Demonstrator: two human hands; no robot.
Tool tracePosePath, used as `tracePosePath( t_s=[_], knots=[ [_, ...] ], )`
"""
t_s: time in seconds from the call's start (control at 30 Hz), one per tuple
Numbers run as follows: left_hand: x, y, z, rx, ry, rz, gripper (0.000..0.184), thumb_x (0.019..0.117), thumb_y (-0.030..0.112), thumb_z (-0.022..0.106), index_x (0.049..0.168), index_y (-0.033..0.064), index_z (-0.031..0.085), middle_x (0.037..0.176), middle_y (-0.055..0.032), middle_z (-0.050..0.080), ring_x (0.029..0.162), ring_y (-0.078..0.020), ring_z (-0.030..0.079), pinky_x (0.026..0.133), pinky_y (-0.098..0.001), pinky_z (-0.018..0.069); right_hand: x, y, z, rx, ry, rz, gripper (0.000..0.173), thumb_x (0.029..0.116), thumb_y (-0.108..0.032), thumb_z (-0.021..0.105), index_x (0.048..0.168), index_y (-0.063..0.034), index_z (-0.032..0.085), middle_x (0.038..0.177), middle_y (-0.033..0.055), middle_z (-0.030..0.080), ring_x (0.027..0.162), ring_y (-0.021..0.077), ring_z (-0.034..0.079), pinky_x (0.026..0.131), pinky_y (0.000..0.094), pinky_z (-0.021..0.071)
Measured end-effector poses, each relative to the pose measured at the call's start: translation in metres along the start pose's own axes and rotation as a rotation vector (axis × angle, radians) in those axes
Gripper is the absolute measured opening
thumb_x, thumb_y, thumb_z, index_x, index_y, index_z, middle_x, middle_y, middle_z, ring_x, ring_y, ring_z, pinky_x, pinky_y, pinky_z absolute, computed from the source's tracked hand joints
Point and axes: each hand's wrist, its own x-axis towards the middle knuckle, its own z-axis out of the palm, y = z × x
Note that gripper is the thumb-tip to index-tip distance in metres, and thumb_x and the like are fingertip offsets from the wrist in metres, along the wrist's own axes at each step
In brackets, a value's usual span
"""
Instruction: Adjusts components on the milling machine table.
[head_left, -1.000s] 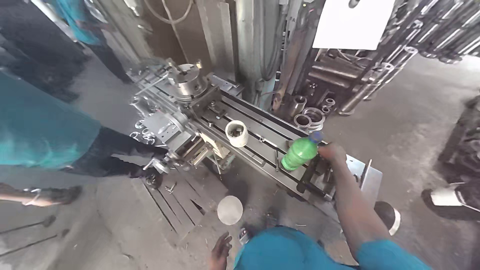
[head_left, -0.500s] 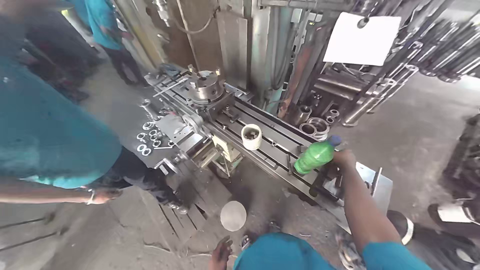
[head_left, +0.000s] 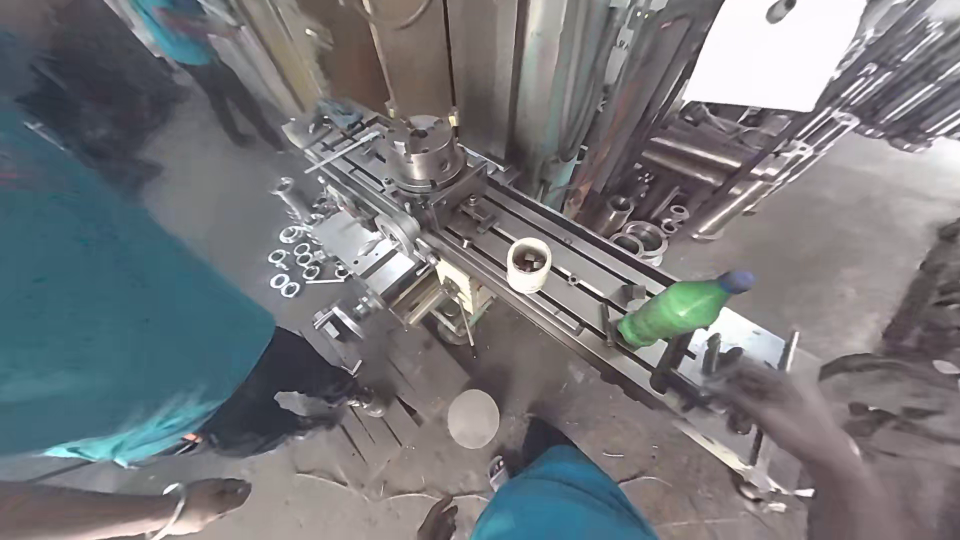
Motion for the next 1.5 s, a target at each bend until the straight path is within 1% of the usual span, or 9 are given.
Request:
tracePosePath(
  t_s=[0.17, 0.3, 0.53, 0.77, 0.87, 1.03, 1.23, 1.33, 1.5],
  knots=[
    [0.032, 0.030, -0.004, 0.103, 0.007, 0.062, 0.044, 0.1052, 0.016, 0.051, 0.146, 0.0013, 0.051, 0.133, -0.0200, 0.066, 0.114, -0.0328, 0.068, 0.096, -0.0530, 0.0543, 0.046, -0.063, 0.134, 0.173, -0.348, -0.184, 0.017, 0.0904, -0.021, 0.070, 0.101, -0.0074, 0.072, 0.085, -0.0015, 0.072, 0.070, 0.0063, 0.067, 0.065, 0.0274, 0.0590],
    [0.042, 0.054, 0.000, 0.109, 0.139, 0.065, 0.044, 0.1037, 0.014, 0.054, 0.146, 0.0020, 0.052, 0.131, -0.0186, 0.067, 0.114, -0.0310, 0.069, 0.096, -0.0514, 0.0555, 0.127, -0.129, 0.233, 0.019, -0.170, -0.340, 0.021, 0.0931, -0.021, 0.068, 0.105, -0.0046, 0.073, 0.092, 0.0086, 0.074, 0.079, 0.0184, 0.071, 0.074, 0.0397, 0.0611],
    [0.018, 0.085, 0.021, -0.093, 0.302, -0.123, 0.046, 0.1073, 0.014, 0.043, 0.150, -0.0031, 0.042, 0.140, -0.0281, 0.058, 0.119, -0.0413, 0.062, 0.096, -0.0575, 0.0514, 0.234, -0.188, 0.331, -0.234, 0.182, -0.339, 0.021, 0.0928, -0.018, 0.064, 0.109, -0.0059, 0.069, 0.079, 0.0121, 0.070, 0.068, 0.0318, 0.071, 0.057, 0.0489, 0.0572],
    [0.025, 0.059, 0.026, -0.117, 0.327, -0.031, 0.046, 0.1059, 0.020, 0.052, 0.145, -0.0031, 0.048, 0.128, -0.0207, 0.068, 0.104, -0.0265, 0.073, 0.086, -0.0450, 0.0613, 0.257, -0.181, 0.362, -0.199, 0.132, -0.216, 0.024, 0.0962, -0.017, 0.061, 0.117, -0.0072, 0.067, 0.083, 0.0145, 0.072, 0.069, 0.0354, 0.071, 0.057, 0.0530, 0.0568],
    [0.038, 0.094, 0.009, -0.063, 0.279, -0.119, 0.043, 0.1067, 0.015, 0.049, 0.148, 0.0023, 0.049, 0.133, -0.0190, 0.066, 0.113, -0.0323, 0.068, 0.094, -0.0521, 0.0560, 0.261, -0.177, 0.368, -0.154, 0.211, -0.242, 0.023, 0.0946, -0.014, 0.061, 0.115, -0.0061, 0.069, 0.088, 0.0156, 0.072, 0.071, 0.0352, 0.071, 0.058, 0.0524, 0.0570],
    [0.075, 0.101, -0.039, 0.074, 0.185, -0.022, 0.043, 0.1048, 0.018, 0.052, 0.146, 0.0042, 0.052, 0.131, -0.0153, 0.068, 0.112, -0.0283, 0.069, 0.094, -0.0488, 0.0567, 0.276, -0.177, 0.366, -0.197, 0.243, -0.268, 0.017, 0.0939, -0.011, 0.064, 0.108, -0.0044, 0.071, 0.103, 0.0174, 0.072, 0.099, 0.0379, 0.069, 0.082, 0.0539, 0.0573],
    [0.093, 0.118, -0.096, 0.170, 0.073, 0.085, 0.041, 0.1052, 0.014, 0.052, 0.145, 0.0051, 0.053, 0.131, -0.0144, 0.068, 0.110, -0.0249, 0.070, 0.096, -0.0444, 0.0572, 0.276, -0.186, 0.363, -0.213, 0.270, -0.271, 0.024, 0.0946, -0.017, 0.066, 0.116, -0.0083, 0.072, 0.121, 0.0162, 0.068, 0.111, 0.0374, 0.065, 0.088, 0.0530, 0.0568],
    [0.103, 0.122, -0.114, 0.276, 0.009, 0.124, 0.042, 0.1053, 0.016, 0.053, 0.146, 0.0054, 0.053, 0.132, -0.0143, 0.067, 0.112, -0.0253, 0.069, 0.096, -0.0462, 0.0569, 0.301, -0.205, 0.362, -0.303, 0.149, -0.161, 0.037, 0.0956, -0.025, 0.062, 0.130, -0.0136, 0.067, 0.138, 0.0144, 0.062, 0.124, 0.0366, 0.060, 0.096, 0.0532, 0.0545],
    [0.124, 0.124, -0.126, 0.342, -0.053, 0.165, 0.042, 0.1052, 0.018, 0.054, 0.145, 0.0076, 0.054, 0.132, -0.0127, 0.067, 0.111, -0.0244, 0.069, 0.096, -0.0467, 0.0561, 0.330, -0.225, 0.357, -0.346, -0.051, 0.019, 0.045, 0.0821, -0.036, 0.076, 0.116, -0.0073, 0.072, 0.128, 0.0201, 0.064, 0.113, 0.0390, 0.065, 0.086, 0.0604, 0.0566]
  ],
)
